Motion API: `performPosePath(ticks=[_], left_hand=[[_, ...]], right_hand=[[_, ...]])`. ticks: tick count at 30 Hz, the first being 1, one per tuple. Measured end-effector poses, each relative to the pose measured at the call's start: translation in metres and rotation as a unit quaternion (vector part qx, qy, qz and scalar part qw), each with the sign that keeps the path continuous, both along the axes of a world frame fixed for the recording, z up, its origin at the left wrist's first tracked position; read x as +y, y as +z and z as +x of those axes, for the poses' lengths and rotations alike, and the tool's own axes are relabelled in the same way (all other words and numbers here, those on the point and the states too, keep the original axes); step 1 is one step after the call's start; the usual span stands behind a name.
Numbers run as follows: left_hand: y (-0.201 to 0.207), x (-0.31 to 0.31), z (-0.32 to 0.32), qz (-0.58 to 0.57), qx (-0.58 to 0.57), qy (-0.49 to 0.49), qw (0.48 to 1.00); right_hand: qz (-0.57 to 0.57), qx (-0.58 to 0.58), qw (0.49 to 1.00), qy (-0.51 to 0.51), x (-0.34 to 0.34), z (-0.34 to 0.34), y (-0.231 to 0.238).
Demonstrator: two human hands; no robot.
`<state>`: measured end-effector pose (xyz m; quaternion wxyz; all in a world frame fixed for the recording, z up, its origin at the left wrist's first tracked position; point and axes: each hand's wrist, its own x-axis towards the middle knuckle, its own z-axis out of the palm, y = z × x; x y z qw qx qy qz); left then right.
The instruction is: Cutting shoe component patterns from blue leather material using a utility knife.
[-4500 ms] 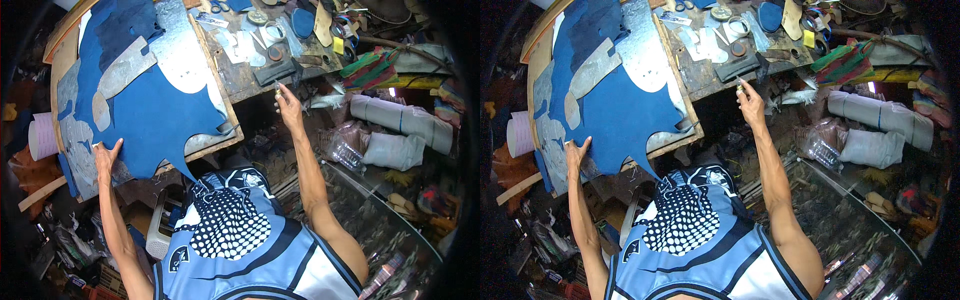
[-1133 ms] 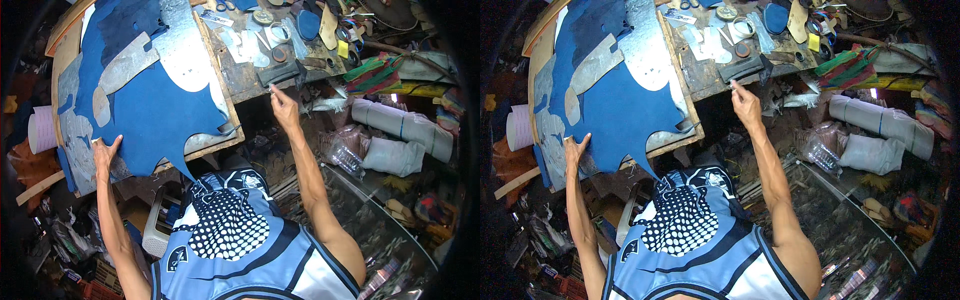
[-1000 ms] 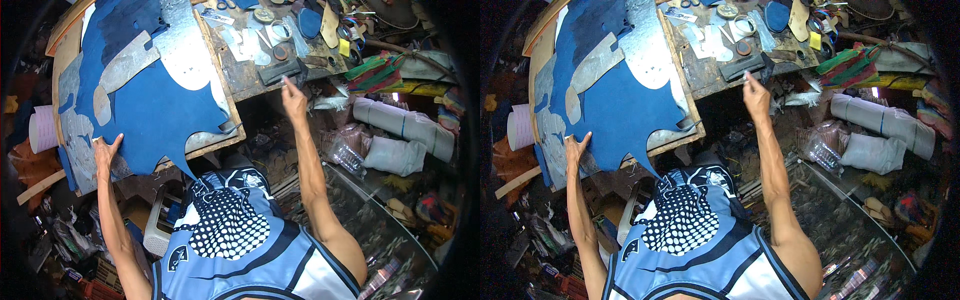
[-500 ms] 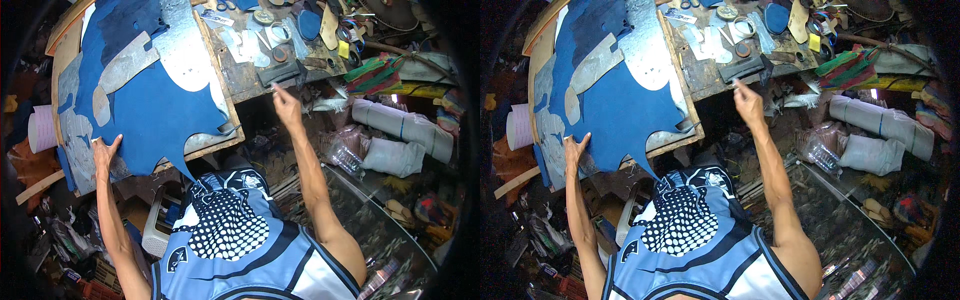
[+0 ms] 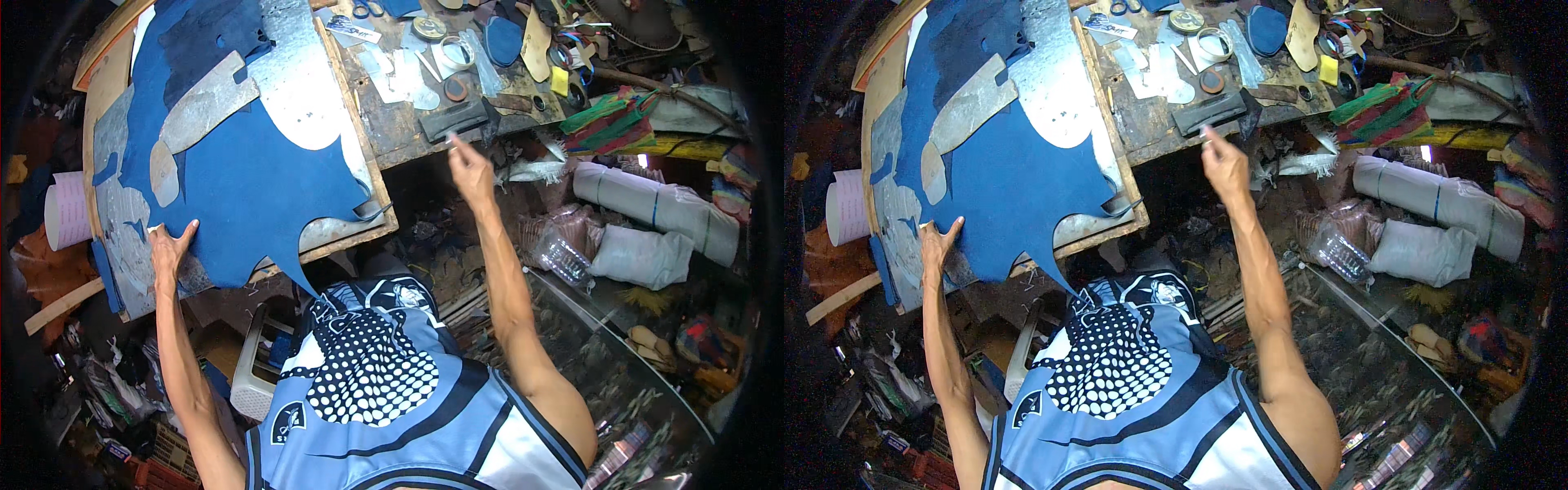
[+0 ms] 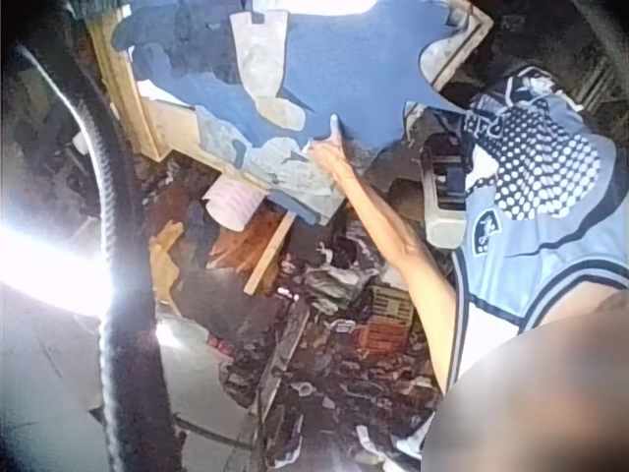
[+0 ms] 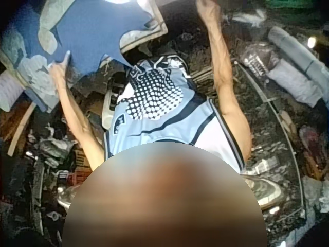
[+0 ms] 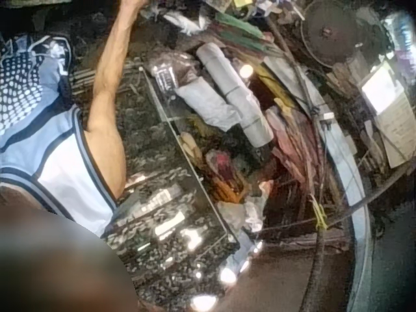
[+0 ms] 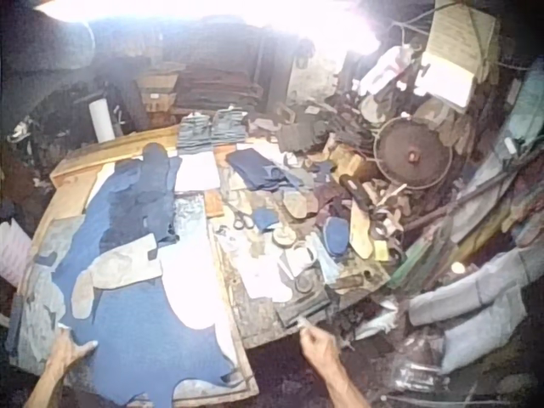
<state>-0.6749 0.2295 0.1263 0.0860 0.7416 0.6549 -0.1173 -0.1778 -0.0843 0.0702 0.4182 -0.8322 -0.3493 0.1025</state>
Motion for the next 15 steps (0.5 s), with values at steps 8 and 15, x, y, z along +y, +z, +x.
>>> performPosePath(ticks=[8,15], left_hand=[[-0.004,0.005,-0.002,0.003,-0.014,-0.005,1.0],[0.0,0.004,-0.005,-0.013,-0.015,0.001,1.0]], right_hand=[[0.069,-0.061,0.995,-0.045,-0.004,0.03,-0.015],[0.0,-0.003,0.998,-0.057,-0.003,0.023,0.001]])
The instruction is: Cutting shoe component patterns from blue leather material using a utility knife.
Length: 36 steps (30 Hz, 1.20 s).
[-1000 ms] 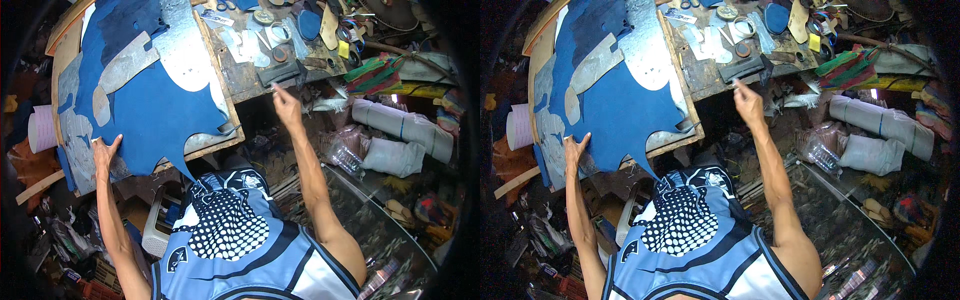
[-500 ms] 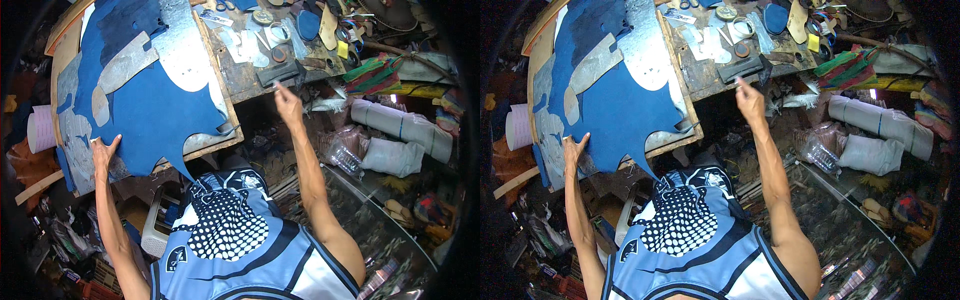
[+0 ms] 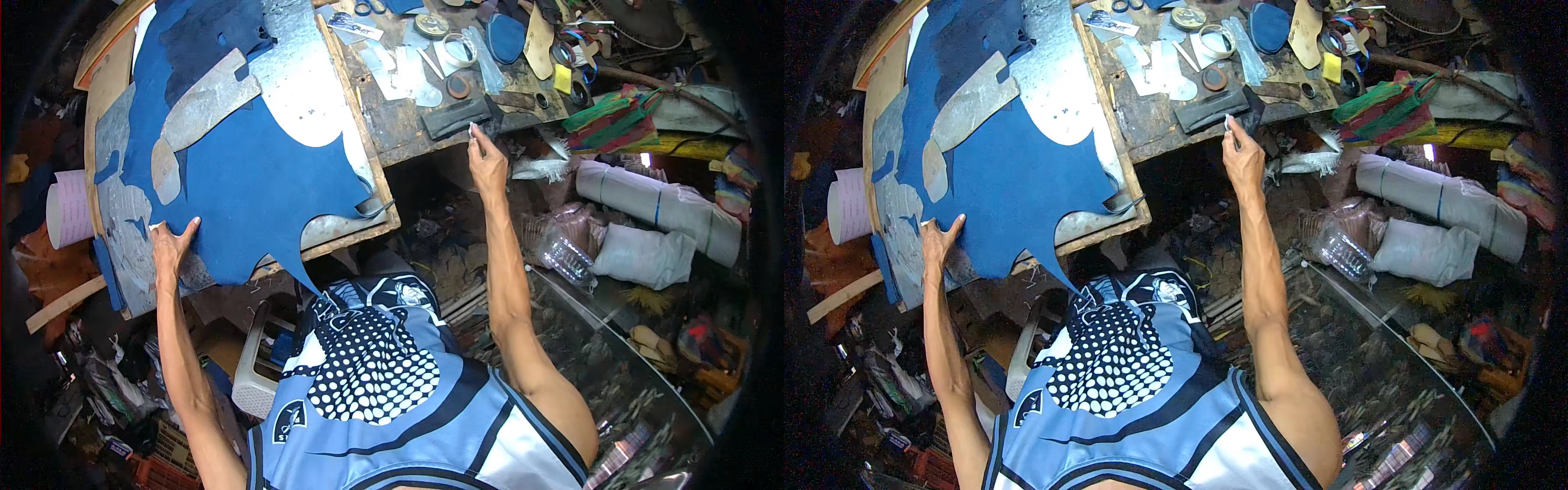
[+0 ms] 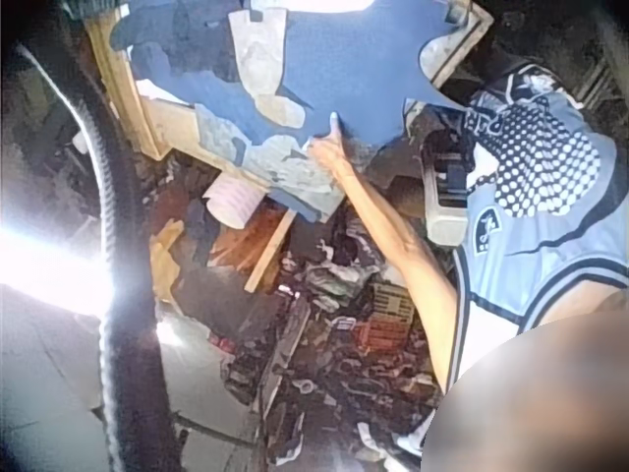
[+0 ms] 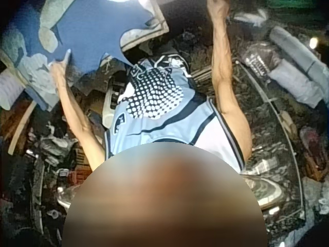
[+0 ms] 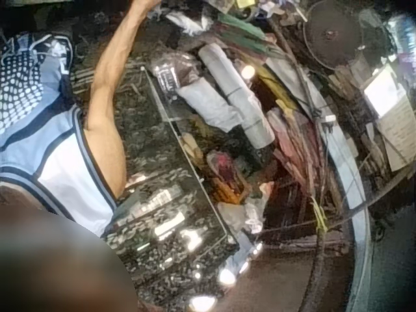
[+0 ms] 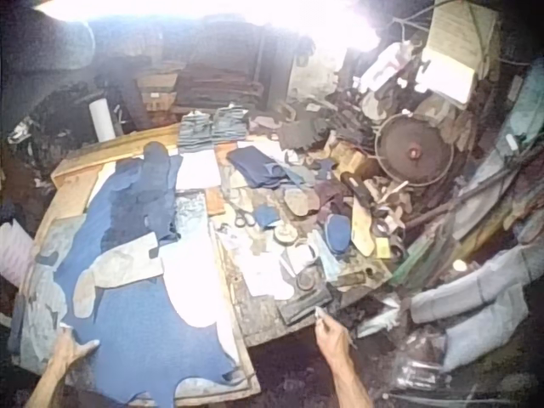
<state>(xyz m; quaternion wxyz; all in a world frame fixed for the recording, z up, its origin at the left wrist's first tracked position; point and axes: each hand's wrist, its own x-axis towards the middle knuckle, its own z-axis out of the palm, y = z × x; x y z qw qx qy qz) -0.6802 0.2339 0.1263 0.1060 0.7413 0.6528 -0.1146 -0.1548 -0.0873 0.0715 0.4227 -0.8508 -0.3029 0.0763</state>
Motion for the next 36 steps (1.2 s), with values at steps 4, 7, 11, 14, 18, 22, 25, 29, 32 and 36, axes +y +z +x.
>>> performPosePath(ticks=[4,7,11,14,18,22,25,29,32,36], left_hand=[[-0.006,0.001,0.0,0.026,0.011,-0.008,1.0],[-0.006,0.0,-0.006,0.023,0.014,-0.007,1.0],[-0.001,-0.002,0.0,0.023,0.002,-0.006,1.0],[0.0,-0.002,0.003,0.012,0.007,-0.007,1.0],[0.001,-0.003,0.0,0.022,0.012,-0.008,1.0],[0.0,-0.001,0.002,0.018,0.01,-0.006,1.0],[0.005,-0.003,0.003,0.016,0.014,-0.004,1.0],[0.0,-0.002,0.001,0.022,0.024,0.006,0.999],[0.001,0.001,-0.001,0.016,0.012,-0.001,1.0],[-0.002,-0.001,-0.004,0.026,0.024,-0.011,0.999]], right_hand=[[-0.067,-0.042,0.994,0.082,-0.007,-0.021,-0.009],[-0.02,0.027,0.999,-0.017,-0.005,-0.001,-0.003],[0.01,-0.006,0.998,0.065,-0.004,-0.017,-0.014],[0.003,0.005,1.0,-0.001,-0.004,0.003,-0.009],[0.067,-0.062,0.993,0.07,-0.003,-0.007,-0.018],[-0.048,-0.105,0.993,-0.024,-0.015,0.038,-0.015],[-0.102,-0.151,0.983,0.032,-0.025,0.026,-0.005],[-0.14,-0.185,0.972,0.035,-0.021,0.02,0.013],[-0.147,-0.176,0.968,0.1,-0.016,0.004,-0.001],[-0.117,-0.16,0.977,0.077,-0.01,-0.001,0.005]])
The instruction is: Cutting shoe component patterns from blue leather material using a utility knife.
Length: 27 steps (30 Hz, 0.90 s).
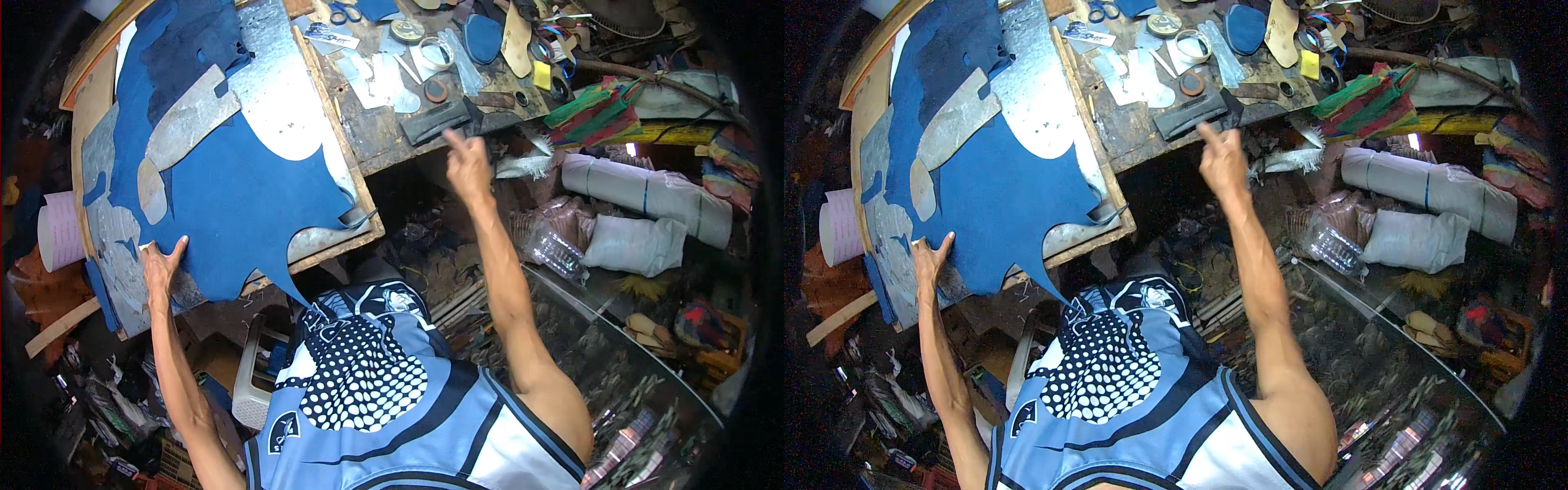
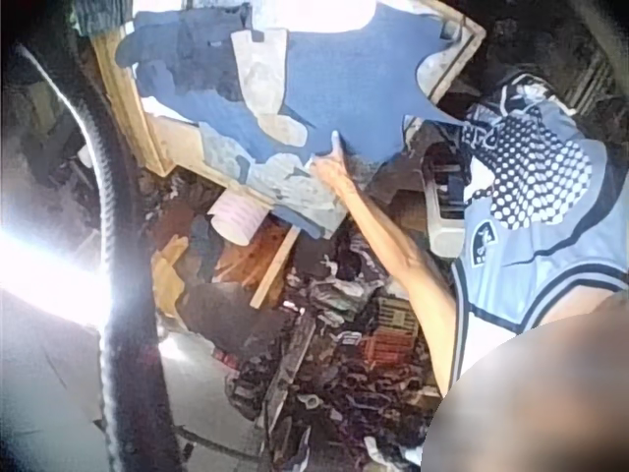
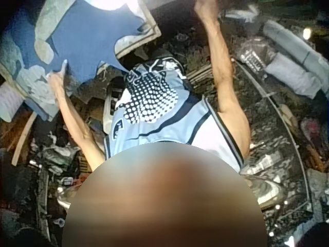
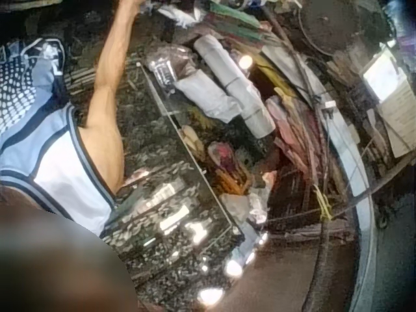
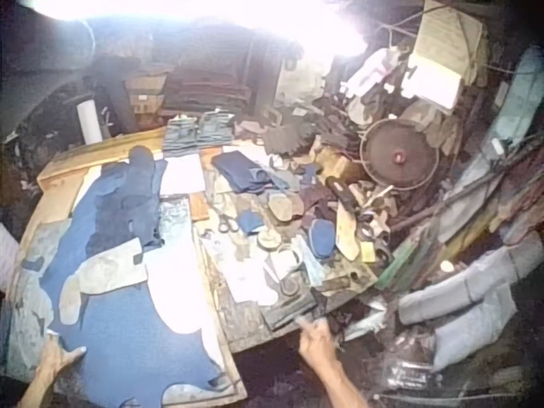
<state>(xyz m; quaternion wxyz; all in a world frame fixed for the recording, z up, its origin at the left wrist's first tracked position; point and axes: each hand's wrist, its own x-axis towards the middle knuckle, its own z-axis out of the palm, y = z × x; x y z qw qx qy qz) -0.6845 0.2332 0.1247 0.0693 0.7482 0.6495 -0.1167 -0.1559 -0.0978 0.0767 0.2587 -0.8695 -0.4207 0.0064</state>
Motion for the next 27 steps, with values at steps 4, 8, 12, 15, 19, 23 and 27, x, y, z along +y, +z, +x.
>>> performPosePath(ticks=[4,8,12,15,19,23,27], left_hand=[[0.002,0.002,0.002,-0.005,-0.006,0.008,1.0],[0.002,0.002,0.002,-0.002,-0.015,0.004,1.0],[0.003,0.0,0.002,-0.001,0.0,0.008,1.0],[0.006,0.002,0.001,-0.024,-0.012,0.014,1.0],[0.006,0.002,0.004,-0.014,-0.013,0.009,1.0],[0.002,0.002,-0.006,-0.009,-0.021,0.002,1.0],[0.004,0.002,-0.002,-0.014,-0.006,0.007,1.0]], right_hand=[[-0.031,0.012,0.998,0.059,0.001,-0.023,0.006],[-0.039,-0.002,0.996,-0.076,0.002,0.013,0.005],[-0.035,0.008,0.999,0.038,-0.001,-0.021,0.003],[-0.009,0.02,0.998,-0.052,0.001,0.008,0.004],[-0.055,0.027,0.998,0.025,0.0,-0.014,0.004],[-0.015,0.03,0.999,-0.032,-0.001,0.005,-0.001],[-0.014,0.041,0.998,-0.039,-0.001,0.001,0.0]])
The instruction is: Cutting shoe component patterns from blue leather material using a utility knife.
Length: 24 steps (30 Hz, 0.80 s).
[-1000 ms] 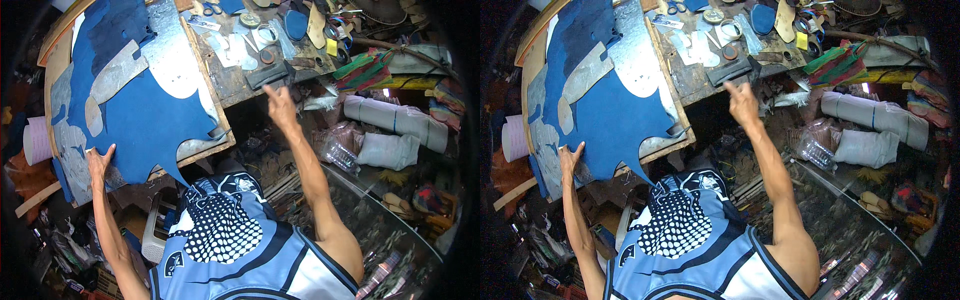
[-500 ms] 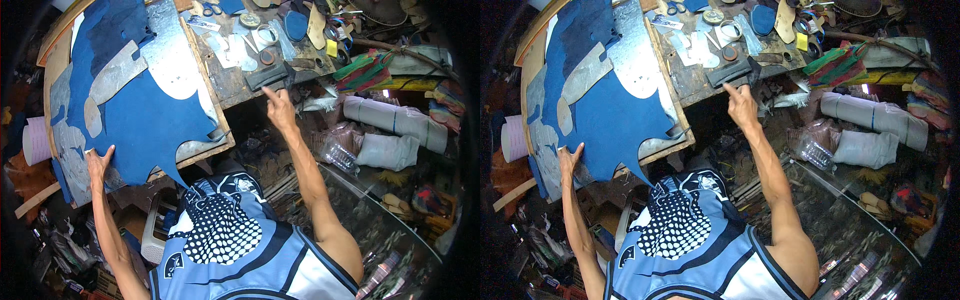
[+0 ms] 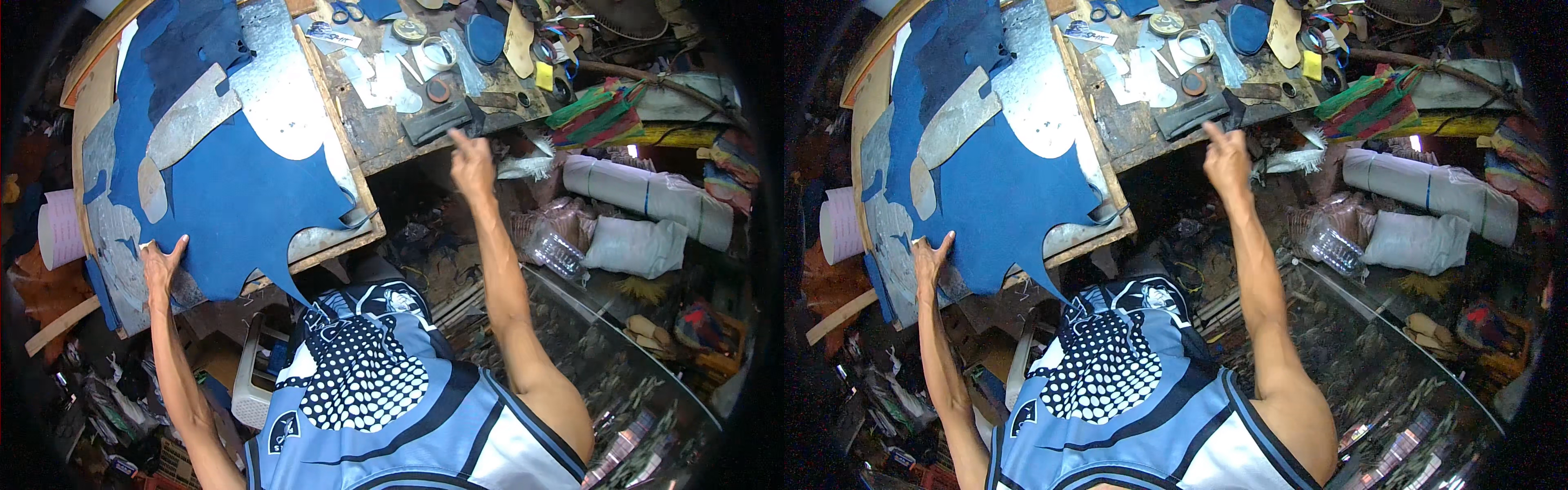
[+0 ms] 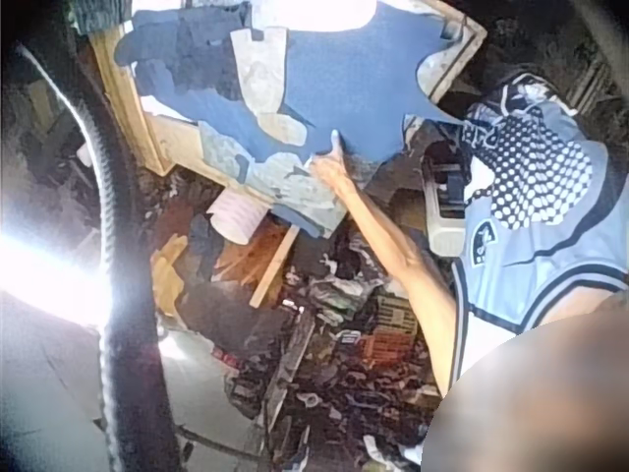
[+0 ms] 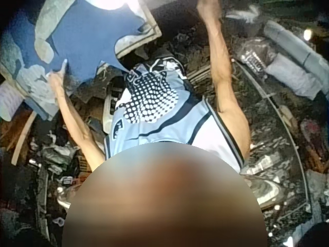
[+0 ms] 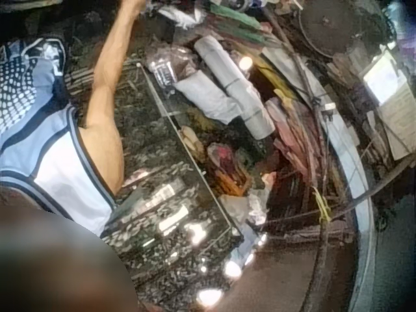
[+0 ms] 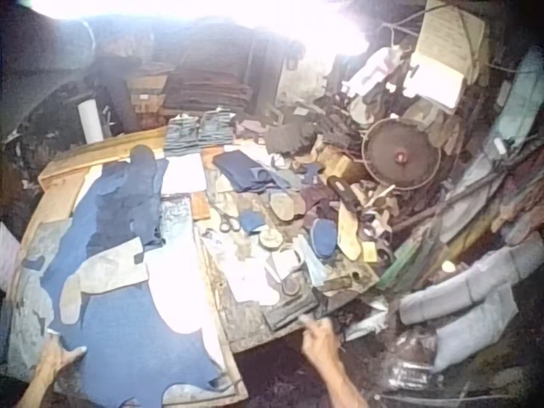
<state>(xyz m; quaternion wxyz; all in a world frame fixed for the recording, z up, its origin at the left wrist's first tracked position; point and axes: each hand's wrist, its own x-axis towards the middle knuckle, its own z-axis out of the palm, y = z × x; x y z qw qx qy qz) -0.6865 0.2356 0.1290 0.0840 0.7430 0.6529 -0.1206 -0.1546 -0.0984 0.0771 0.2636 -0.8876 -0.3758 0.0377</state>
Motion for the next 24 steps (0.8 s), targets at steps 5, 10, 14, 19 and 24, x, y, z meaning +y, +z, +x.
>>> performPosePath(ticks=[5,10,14,19,24], left_hand=[[-0.005,0.002,-0.008,0.019,0.003,-0.013,1.0],[0.0,0.0,-0.001,0.014,-0.002,-0.006,1.0],[0.008,-0.002,0.007,-0.013,-0.007,0.005,1.0],[0.006,-0.003,0.005,-0.005,0.001,0.009,1.0],[0.006,-0.003,0.002,0.001,0.006,0.002,1.0]], right_hand=[[-0.027,-0.012,0.998,0.058,0.005,-0.021,0.01],[0.034,-0.038,0.999,0.011,-0.005,0.014,-0.011],[0.046,0.016,0.999,-0.018,-0.006,0.014,-0.011],[0.073,0.017,0.997,0.025,-0.008,0.012,-0.018],[0.091,0.048,0.993,0.053,-0.008,0.003,-0.01]])
